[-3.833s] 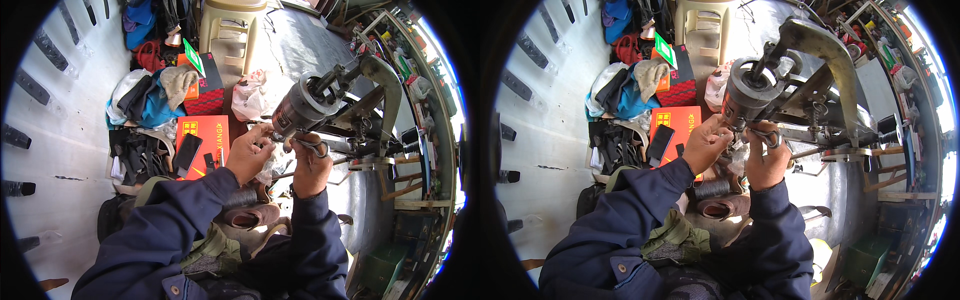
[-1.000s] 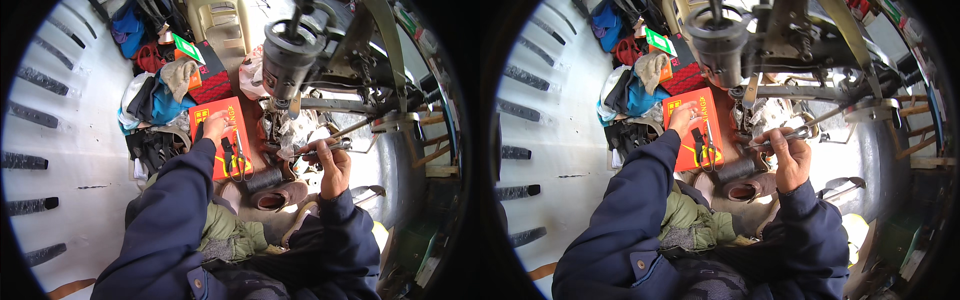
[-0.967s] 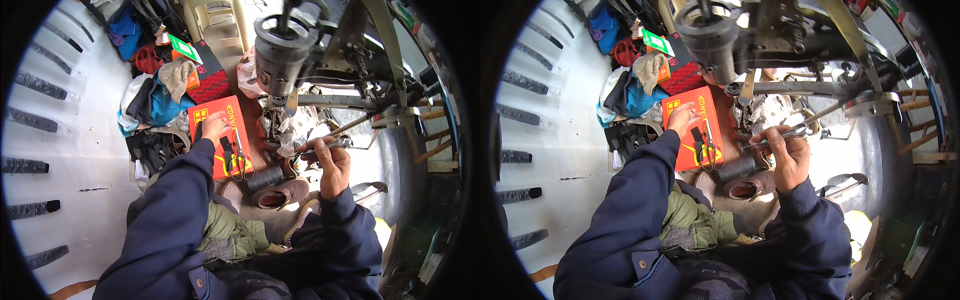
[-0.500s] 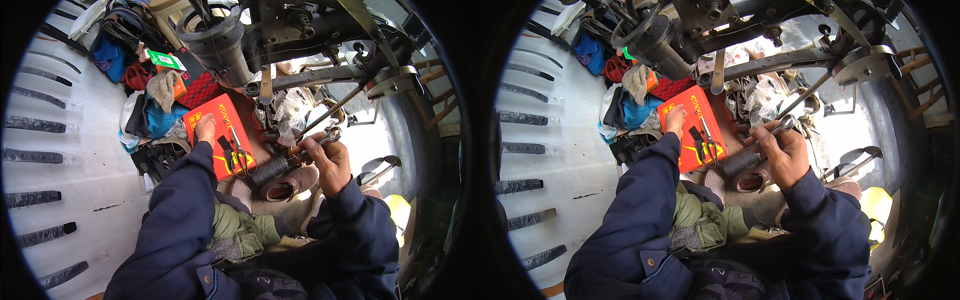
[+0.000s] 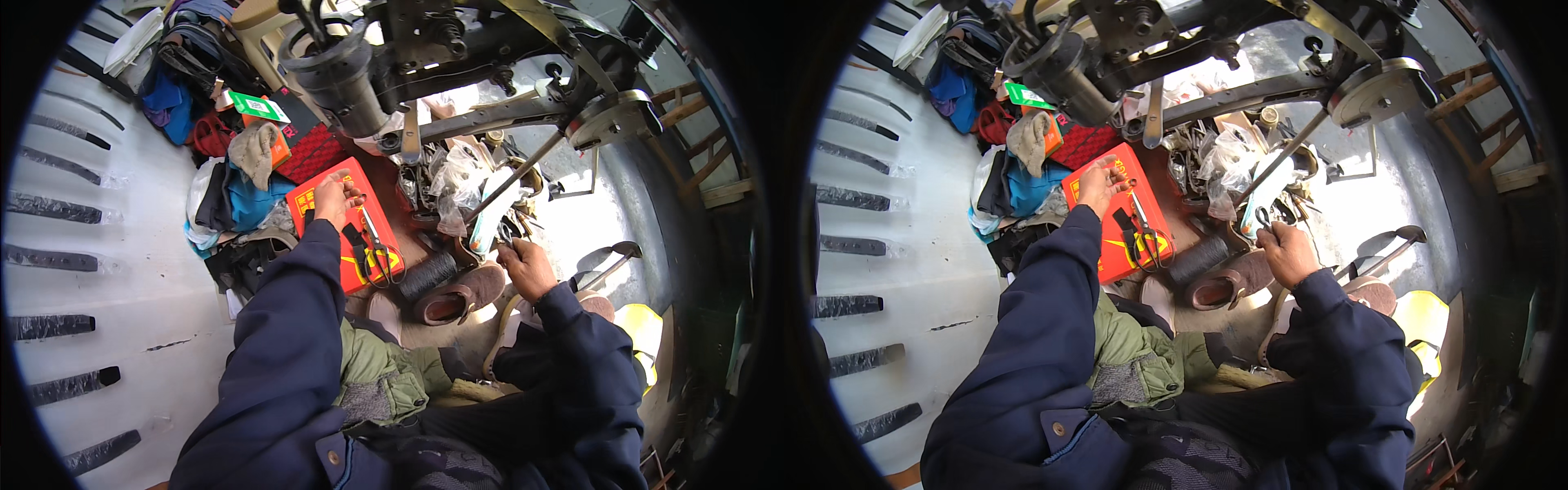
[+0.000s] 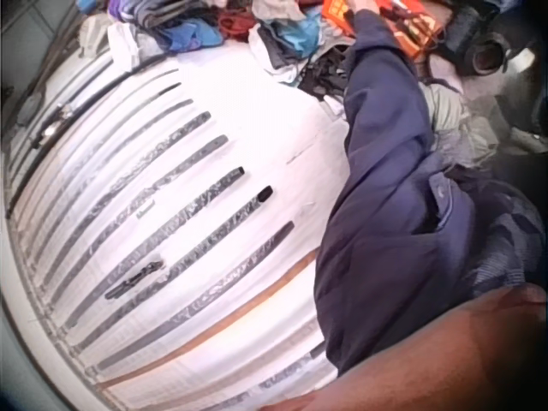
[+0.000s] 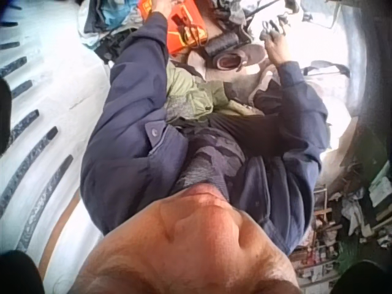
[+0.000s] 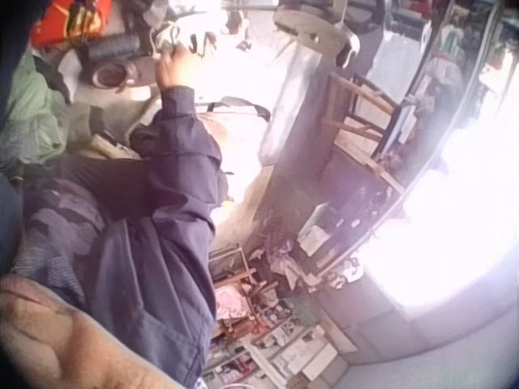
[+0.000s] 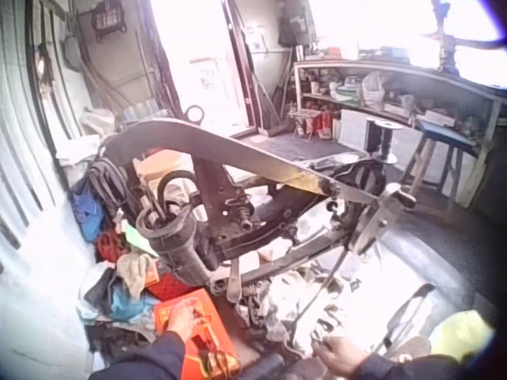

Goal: The person sews a brown shoe using a heavy-duty sewing machine, guiding the shoe under the needle and operating the handwheel. They then remove the shoe, cut the thread with scissors, and thread the needle by hand.

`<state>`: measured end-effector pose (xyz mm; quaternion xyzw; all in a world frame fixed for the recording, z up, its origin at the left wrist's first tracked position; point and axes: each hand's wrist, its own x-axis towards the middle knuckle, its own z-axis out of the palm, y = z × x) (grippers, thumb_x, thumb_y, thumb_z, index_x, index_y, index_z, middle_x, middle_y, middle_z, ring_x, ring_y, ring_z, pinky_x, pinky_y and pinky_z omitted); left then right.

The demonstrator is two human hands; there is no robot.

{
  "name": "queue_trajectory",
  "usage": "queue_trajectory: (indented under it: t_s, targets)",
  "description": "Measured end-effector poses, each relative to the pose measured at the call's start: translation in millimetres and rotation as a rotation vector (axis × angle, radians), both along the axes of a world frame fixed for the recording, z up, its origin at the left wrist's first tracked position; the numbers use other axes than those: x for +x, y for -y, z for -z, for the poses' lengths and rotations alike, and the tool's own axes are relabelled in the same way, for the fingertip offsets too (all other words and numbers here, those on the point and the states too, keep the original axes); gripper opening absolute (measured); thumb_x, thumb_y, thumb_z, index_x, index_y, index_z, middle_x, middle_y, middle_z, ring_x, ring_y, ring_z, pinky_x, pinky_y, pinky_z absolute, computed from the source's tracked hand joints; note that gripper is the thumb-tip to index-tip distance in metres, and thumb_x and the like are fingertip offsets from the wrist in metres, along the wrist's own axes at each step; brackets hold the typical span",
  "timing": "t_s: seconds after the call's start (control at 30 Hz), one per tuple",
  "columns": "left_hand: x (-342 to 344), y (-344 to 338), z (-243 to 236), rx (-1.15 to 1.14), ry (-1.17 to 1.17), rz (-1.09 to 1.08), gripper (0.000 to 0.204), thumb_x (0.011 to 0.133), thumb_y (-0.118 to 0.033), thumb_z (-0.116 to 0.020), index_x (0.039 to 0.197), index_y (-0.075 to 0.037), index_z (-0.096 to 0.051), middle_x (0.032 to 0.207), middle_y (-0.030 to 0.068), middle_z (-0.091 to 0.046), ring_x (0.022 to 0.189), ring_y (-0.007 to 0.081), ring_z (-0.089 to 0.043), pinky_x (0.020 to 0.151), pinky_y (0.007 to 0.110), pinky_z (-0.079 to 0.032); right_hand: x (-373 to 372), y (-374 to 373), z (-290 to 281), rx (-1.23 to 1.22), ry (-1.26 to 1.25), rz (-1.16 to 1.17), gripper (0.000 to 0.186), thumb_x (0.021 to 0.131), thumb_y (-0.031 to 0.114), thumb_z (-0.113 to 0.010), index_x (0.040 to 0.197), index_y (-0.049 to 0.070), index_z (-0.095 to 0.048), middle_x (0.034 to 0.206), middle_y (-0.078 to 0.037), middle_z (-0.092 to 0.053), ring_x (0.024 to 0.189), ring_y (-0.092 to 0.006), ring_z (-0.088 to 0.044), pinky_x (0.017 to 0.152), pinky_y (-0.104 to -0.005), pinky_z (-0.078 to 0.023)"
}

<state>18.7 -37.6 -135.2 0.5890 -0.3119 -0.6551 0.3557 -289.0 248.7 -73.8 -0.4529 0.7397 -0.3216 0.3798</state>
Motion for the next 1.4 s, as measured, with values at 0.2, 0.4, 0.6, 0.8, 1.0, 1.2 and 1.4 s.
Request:
queue_trajectory:
  t_s: [0.2,0.4,0.6,0.8,1.0,1.2,1.4]
  targets:
    - [-33,-13,-22,0.064,-0.208,0.119,0.041,0.091,0.001,-0.039,0.125,-0.003,-0.062,0.086,0.0056,-0.060,0.071,0.0207,-0.062,0.062,0.041,-0.054,-46,-33,67,0.498,-0.426,-0.056,0.027,0.088,0.020,-0.060,0.098,0.000,-0.076,0.100,-0.031,-0.071,0.097,-0.0462,-0.071,0.088,-0.0521,-0.055]
    - [-64,-54,-76,0.084,-0.380,0.314,0.031,0.098,-0.010,-0.052,0.126,-0.004,-0.062,0.087,0.0025,-0.057,0.074,0.0168,-0.055,0.063,0.035,-0.045,-74,-59,115,0.655,-0.536,-0.153,0.027,0.081,0.018,-0.066,0.096,-0.001,-0.079,0.104,-0.027,-0.075,0.101,-0.0417,-0.073,0.090,-0.0486,-0.057]
    - [-62,-133,-135,0.128,-0.435,0.445,0.028,0.103,-0.017,-0.055,0.128,-0.002,-0.057,0.079,0.0008,-0.051,0.069,0.0136,-0.052,0.059,0.031,-0.043,-106,-60,158,0.616,-0.524,0.014,0.028,0.084,0.014,-0.064,0.106,0.000,-0.074,0.107,-0.027,-0.074,0.101,-0.0433,-0.073,0.088,-0.0488,-0.058]
    - [-73,-162,-147,0.184,-0.344,0.488,0.021,0.104,-0.017,-0.056,0.119,-0.005,-0.064,0.070,-0.0025,-0.047,0.061,0.0087,-0.047,0.056,0.026,-0.040,-117,-53,168,0.249,-0.881,-0.067,0.037,0.078,0.014,-0.070,0.114,0.008,-0.076,0.105,-0.022,-0.072,0.099,-0.0398,-0.070,0.086,-0.0449,-0.055]
    - [-85,-159,-142,0.135,-0.316,0.542,0.019,0.106,-0.017,-0.055,0.115,-0.005,-0.066,0.065,-0.0054,-0.044,0.057,0.0043,-0.040,0.054,0.023,-0.037,-63,-28,216,0.202,-0.560,-0.005,0.050,0.078,0.029,-0.076,0.115,-0.004,-0.069,0.097,-0.029,-0.070,0.092,-0.0437,-0.070,0.084,-0.0478,-0.056]
    - [-91,-159,-136,0.130,-0.245,0.648,0.018,0.107,-0.017,-0.055,0.115,-0.005,-0.065,0.064,-0.0071,-0.043,0.057,0.0020,-0.038,0.053,0.023,-0.035,-43,-27,257,0.347,-0.513,0.127,0.045,0.082,0.032,-0.073,0.109,-0.004,-0.071,0.092,-0.027,-0.072,0.090,-0.0419,-0.072,0.083,-0.0474,-0.057]
    - [-105,-153,-131,0.052,-0.183,0.772,0.017,0.107,-0.014,-0.054,0.116,-0.004,-0.064,0.069,-0.0074,-0.045,0.059,0.0023,-0.039,0.056,0.022,-0.034,-97,-12,174,0.502,0.297,0.233,0.042,0.087,0.021,-0.073,0.119,-0.005,-0.068,0.088,-0.019,-0.075,0.073,-0.0242,-0.075,0.066,-0.0348,-0.059]
